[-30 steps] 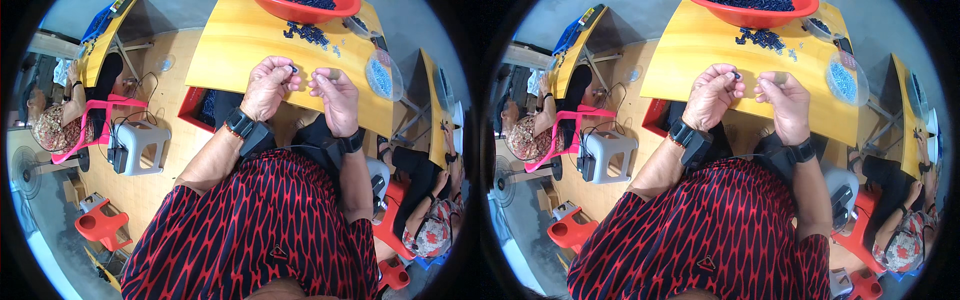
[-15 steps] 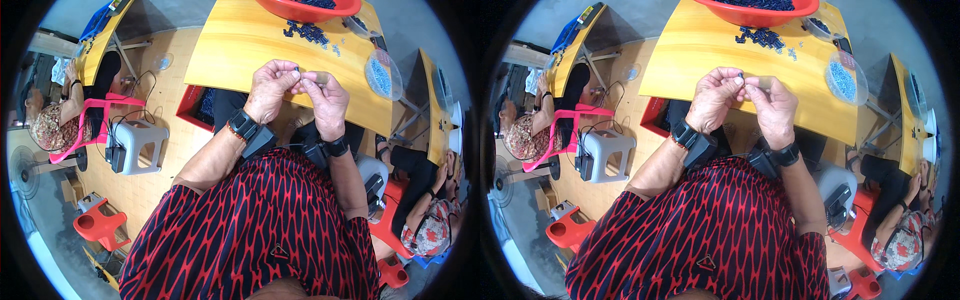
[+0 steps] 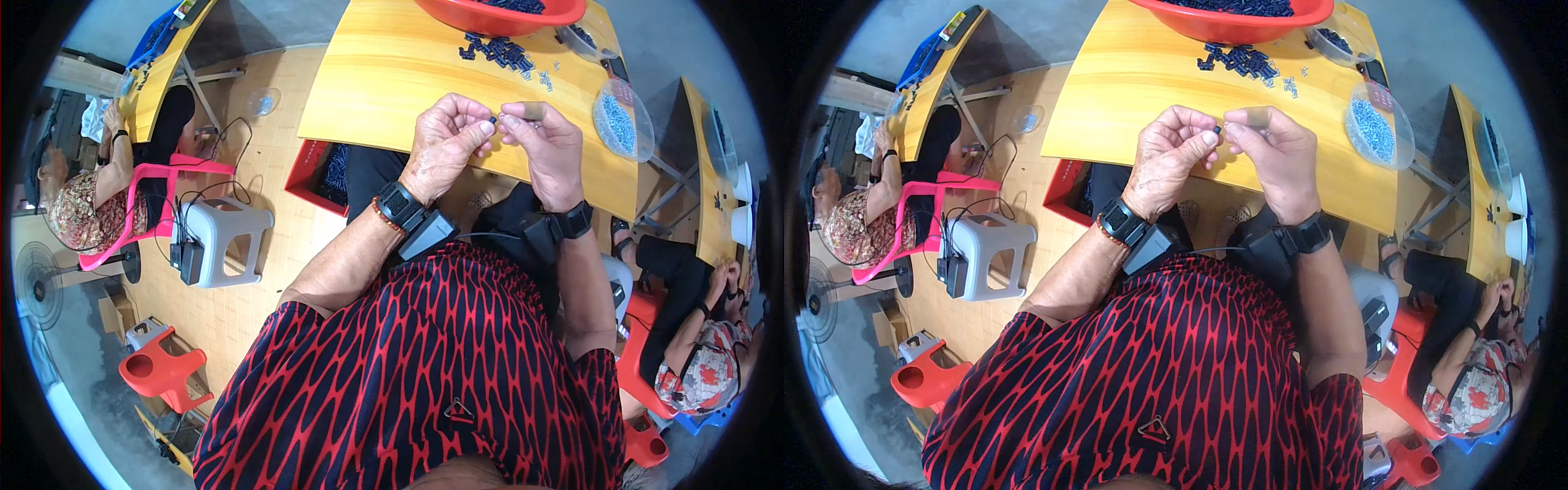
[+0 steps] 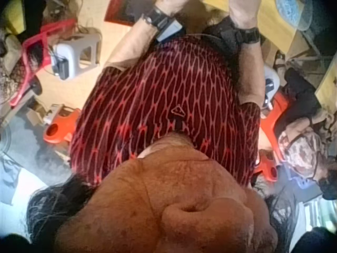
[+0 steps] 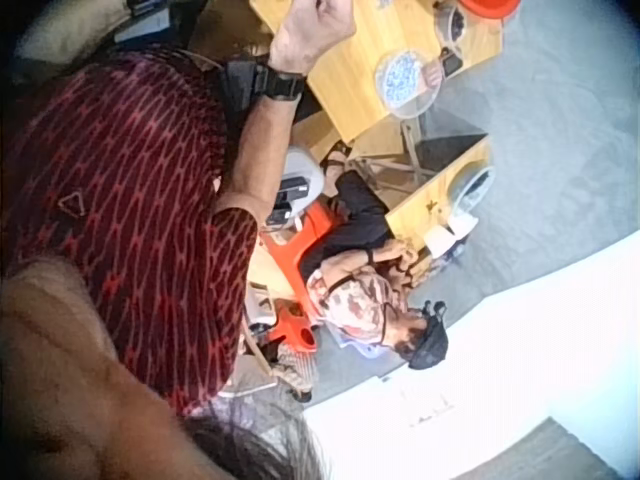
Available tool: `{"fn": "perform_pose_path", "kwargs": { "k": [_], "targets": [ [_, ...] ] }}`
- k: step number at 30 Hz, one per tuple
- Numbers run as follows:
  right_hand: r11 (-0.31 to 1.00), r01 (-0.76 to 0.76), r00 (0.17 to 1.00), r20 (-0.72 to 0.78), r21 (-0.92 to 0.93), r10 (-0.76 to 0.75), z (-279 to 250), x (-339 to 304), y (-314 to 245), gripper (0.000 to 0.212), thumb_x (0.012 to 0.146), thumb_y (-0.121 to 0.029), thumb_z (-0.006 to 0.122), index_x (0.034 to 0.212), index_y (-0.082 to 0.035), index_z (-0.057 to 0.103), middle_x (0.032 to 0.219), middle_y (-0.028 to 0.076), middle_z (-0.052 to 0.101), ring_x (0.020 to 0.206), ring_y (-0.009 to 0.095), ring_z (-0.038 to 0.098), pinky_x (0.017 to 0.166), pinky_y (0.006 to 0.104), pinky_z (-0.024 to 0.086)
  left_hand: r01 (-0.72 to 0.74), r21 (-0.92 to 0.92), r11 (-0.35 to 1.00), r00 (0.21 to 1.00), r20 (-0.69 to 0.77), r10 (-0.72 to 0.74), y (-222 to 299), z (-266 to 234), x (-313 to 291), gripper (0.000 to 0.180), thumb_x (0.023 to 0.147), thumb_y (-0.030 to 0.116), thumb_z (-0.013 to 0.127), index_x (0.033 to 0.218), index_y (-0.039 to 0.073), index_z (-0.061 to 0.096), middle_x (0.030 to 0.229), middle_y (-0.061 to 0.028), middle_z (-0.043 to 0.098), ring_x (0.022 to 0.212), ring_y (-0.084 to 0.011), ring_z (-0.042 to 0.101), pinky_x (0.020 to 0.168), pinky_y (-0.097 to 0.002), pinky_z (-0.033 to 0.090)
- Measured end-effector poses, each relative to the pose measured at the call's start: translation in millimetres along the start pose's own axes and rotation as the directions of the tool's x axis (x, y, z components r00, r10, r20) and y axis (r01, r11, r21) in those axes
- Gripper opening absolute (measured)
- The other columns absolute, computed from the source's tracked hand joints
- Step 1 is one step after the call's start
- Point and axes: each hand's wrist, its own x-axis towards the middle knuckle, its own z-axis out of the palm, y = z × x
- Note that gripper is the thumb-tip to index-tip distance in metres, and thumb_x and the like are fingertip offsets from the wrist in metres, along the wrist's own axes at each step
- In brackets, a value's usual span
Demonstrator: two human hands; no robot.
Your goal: Assembling small blue plastic pieces into larger components at a workbench.
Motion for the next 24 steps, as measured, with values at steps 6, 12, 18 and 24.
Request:
{"fn": "perform_pose_path", "kwargs": {
  "k": [6, 12, 18, 24],
  "targets": [
    [0.994, -0.068, 0.995, 0.064, -0.085, 0.074, -3.0, 7.5, 2.2, 0.014, 0.087, -0.003, 0.066, 0.100, 0.003, 0.067, 0.087, 0.006, 0.068, 0.075, 0.009, 0.062, 0.067, 0.0218, 0.051, 0.017, -0.011, 1.000, 1.000, 0.018, -0.016, -3.2, -3.9, 1.9, 0.010, 0.089, 0.004, 0.065, 0.095, 0.001, 0.058, 0.082, -0.0068, 0.066, 0.066, -0.0093, 0.059, 0.060, -0.0232, 0.051],
    [0.988, -0.144, 0.972, 0.181, -0.049, 0.150, -11.1, 13.2, 0.5, 0.014, 0.088, -0.004, 0.065, 0.100, 0.004, 0.066, 0.088, 0.007, 0.069, 0.075, 0.010, 0.063, 0.068, 0.0223, 0.051, 0.066, -0.062, 0.996, 0.998, 0.021, -0.065, -5.6, -5.2, 1.7, 0.007, 0.090, 0.004, 0.063, 0.094, 0.001, 0.057, 0.083, -0.0072, 0.065, 0.065, -0.0093, 0.059, 0.059, -0.0233, 0.051],
    [0.977, -0.195, 0.944, 0.254, -0.088, 0.211, -13.9, 20.2, 2.2, 0.016, 0.090, -0.007, 0.063, 0.100, 0.005, 0.066, 0.091, 0.008, 0.069, 0.076, 0.011, 0.064, 0.069, 0.0230, 0.052, 0.026, 0.031, 0.999, 1.000, -0.015, -0.025, -8.1, -4.2, 0.4, 0.005, 0.091, 0.002, 0.061, 0.092, 0.002, 0.056, 0.082, -0.0064, 0.064, 0.066, -0.0091, 0.059, 0.058, -0.0228, 0.051],
    [0.971, -0.236, 0.946, 0.234, 0.031, 0.222, -11.7, 16.9, 10.2, 0.015, 0.091, -0.009, 0.063, 0.100, 0.003, 0.065, 0.091, 0.008, 0.069, 0.075, 0.010, 0.064, 0.066, 0.0221, 0.052, -0.005, 0.048, 0.999, 0.998, -0.060, 0.008, -8.7, 1.1, -2.1, 0.005, 0.091, 0.001, 0.060, 0.091, 0.002, 0.054, 0.082, -0.0067, 0.064, 0.067, -0.0097, 0.059, 0.059, -0.0233, 0.051]
  ]
}}
